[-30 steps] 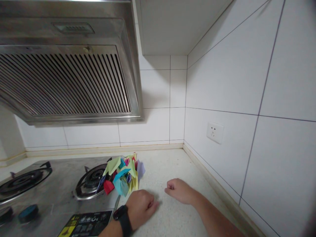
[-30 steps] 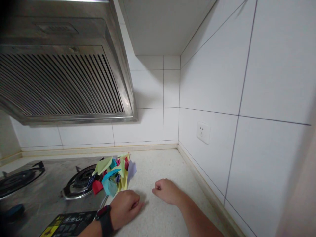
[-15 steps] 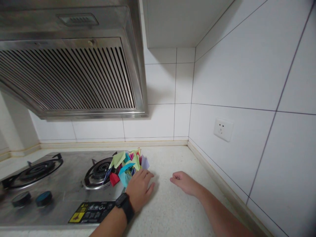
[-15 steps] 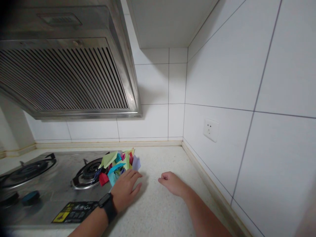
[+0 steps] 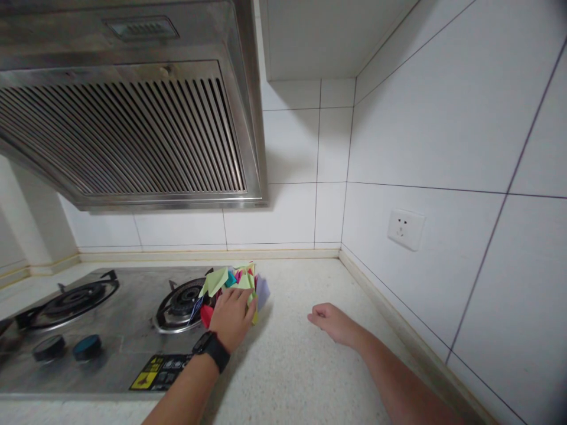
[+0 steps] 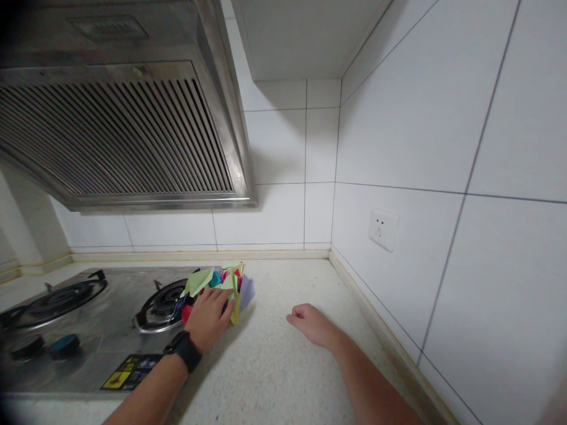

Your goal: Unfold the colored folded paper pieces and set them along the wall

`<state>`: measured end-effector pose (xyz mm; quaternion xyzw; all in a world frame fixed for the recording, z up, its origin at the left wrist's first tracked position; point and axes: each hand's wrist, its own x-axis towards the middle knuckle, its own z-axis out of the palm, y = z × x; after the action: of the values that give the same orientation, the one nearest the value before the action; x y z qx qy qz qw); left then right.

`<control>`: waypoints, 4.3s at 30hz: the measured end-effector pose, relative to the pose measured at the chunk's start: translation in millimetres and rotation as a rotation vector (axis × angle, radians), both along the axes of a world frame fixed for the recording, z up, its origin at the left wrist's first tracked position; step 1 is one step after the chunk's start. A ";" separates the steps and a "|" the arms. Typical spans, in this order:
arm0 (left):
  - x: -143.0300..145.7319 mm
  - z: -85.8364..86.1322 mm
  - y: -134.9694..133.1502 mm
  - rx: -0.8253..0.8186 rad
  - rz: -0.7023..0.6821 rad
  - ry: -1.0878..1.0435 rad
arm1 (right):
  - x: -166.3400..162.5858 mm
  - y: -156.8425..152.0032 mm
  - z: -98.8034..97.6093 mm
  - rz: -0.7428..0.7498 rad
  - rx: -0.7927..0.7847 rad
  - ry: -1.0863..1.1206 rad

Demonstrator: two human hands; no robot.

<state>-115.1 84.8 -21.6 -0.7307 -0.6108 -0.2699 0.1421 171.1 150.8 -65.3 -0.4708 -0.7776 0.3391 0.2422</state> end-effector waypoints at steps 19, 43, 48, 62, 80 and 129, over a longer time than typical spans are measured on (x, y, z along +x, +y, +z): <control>-3.7 7.9 -3.0 0.137 -0.026 -0.091 | 1.9 -2.7 -1.0 -0.022 -0.055 -0.015; 46.6 -35.4 -15.5 -0.377 -0.583 -0.376 | 16.8 -4.8 12.0 -0.144 0.327 0.057; 46.3 -39.1 -14.1 -0.375 -0.583 -0.337 | 0.9 -19.7 11.5 -0.029 0.320 0.023; 45.4 -33.7 -17.4 -0.350 -0.565 -0.258 | -4.1 -26.0 13.4 0.249 0.397 -0.181; 42.3 -36.7 -14.7 -0.269 -0.484 -0.563 | 8.7 -9.7 13.9 -0.094 0.292 0.181; 34.3 -33.0 -1.2 -0.208 -0.471 -0.874 | -7.0 -26.5 25.4 -0.055 0.455 0.173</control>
<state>-80.8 83.6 -54.5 -0.6776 -0.4555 -0.5130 -0.2649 164.1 124.2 -39.9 -0.3943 -0.7973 0.1877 0.4166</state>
